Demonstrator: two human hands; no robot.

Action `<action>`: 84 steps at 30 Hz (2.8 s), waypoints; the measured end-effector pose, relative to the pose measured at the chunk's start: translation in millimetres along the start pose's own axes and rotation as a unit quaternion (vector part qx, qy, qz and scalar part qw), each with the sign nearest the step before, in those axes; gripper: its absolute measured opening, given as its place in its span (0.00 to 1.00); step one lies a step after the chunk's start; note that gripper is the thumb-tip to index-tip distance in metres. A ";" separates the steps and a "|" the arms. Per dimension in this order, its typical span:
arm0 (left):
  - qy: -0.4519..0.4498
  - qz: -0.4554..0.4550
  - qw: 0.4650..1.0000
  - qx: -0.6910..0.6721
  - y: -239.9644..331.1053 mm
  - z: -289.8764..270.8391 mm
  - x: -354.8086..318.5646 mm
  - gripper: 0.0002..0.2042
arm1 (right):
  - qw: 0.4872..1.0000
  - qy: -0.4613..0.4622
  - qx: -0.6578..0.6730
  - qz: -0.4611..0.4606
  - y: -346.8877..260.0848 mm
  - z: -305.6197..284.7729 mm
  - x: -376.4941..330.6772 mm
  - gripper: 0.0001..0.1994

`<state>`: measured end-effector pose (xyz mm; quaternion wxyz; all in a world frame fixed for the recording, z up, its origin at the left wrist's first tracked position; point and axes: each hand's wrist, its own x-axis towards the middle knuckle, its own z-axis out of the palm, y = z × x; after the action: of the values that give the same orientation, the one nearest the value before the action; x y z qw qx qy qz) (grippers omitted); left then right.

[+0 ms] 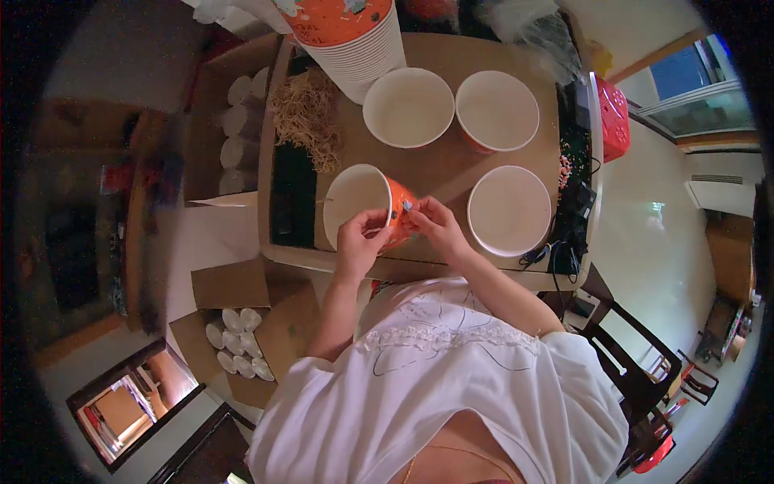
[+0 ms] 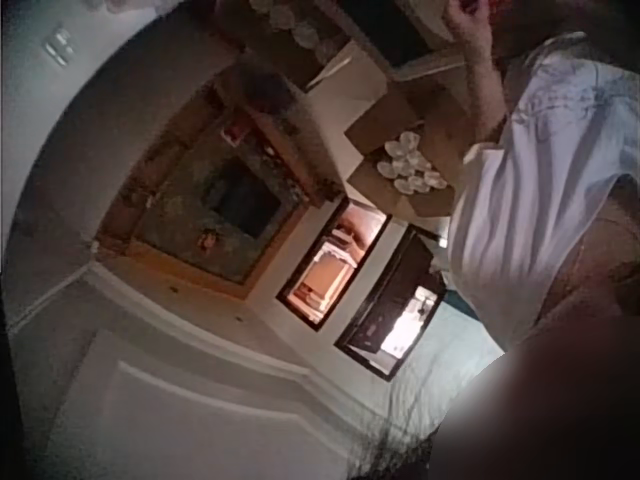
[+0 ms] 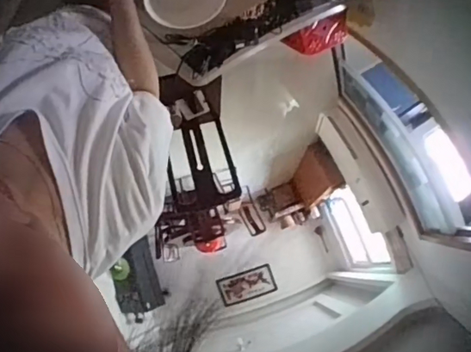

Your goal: The recorder is unpacking stacks of paper bowls from plastic sleeves and preparing them for packaging, including tying strings.

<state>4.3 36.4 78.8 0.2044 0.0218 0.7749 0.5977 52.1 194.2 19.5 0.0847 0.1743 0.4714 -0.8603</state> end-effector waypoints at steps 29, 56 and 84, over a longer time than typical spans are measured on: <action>-0.024 0.052 0.994 0.088 5.8 30.2 9.1 0.10 | 0.988 0.053 -0.082 -0.116 -3.9 -9.6 -13.4 0.04; -0.029 -0.023 0.999 -0.016 -4.3 27.5 11.5 0.13 | 0.979 -0.003 -0.127 -0.158 -3.6 -8.7 -25.8 0.04; -0.003 0.212 0.956 0.202 4.8 44.3 4.2 0.04 | 0.992 0.042 -0.079 -0.088 -0.3 -10.7 -14.8 0.06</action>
<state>14.6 79.5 73.1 0.0668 0.2284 0.8562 0.4586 68.0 203.1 20.1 0.0026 0.1610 0.5543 -0.8166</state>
